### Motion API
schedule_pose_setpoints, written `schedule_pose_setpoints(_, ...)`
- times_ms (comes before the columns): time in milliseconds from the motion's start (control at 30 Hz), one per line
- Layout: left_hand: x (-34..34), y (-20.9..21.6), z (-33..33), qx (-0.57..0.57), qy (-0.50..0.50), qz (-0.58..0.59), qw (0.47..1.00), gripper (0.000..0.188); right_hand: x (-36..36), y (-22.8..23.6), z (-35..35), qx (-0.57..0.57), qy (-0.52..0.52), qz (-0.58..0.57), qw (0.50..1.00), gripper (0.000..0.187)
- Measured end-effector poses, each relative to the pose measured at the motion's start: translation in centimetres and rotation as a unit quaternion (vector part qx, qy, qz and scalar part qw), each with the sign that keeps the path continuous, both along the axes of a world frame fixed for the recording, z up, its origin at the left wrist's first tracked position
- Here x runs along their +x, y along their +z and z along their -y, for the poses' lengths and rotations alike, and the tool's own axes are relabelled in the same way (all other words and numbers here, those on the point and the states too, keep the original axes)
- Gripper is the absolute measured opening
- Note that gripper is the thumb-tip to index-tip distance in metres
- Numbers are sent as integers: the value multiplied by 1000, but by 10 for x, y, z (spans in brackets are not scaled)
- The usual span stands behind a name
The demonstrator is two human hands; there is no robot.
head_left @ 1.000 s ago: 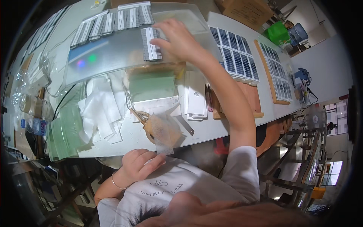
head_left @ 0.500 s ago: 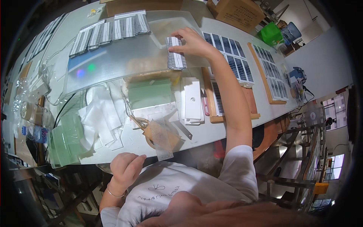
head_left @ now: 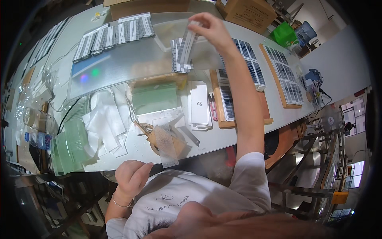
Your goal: The person assembles mini solar panels by layering solar cell strips with protective film and backing sheets by hand, aligning the components, and stacking the assembled panels onto a wooden board.
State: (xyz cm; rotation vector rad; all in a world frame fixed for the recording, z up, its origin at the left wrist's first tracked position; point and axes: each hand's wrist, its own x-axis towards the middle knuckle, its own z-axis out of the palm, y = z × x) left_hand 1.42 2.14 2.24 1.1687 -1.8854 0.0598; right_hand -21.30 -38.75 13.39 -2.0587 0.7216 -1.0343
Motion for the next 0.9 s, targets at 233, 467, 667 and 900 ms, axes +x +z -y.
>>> schedule_pose_setpoints(233,8,2,-12,-29,-76,-11,997,33,6,25,-172,95,78,99,987,36)
schedule_pose_setpoints(467,2,-4,0,-18,-125,17,992,38,26,-68,-223,188,115,-118,968,31)
schedule_pose_setpoints(667,-13,-21,6,-79,-86,75,990,34,32,-83,-223,133,108,-112,979,30)
schedule_pose_setpoints(900,-23,-34,20,-68,-72,93,991,28,30,-89,-228,114,103,-95,983,32)
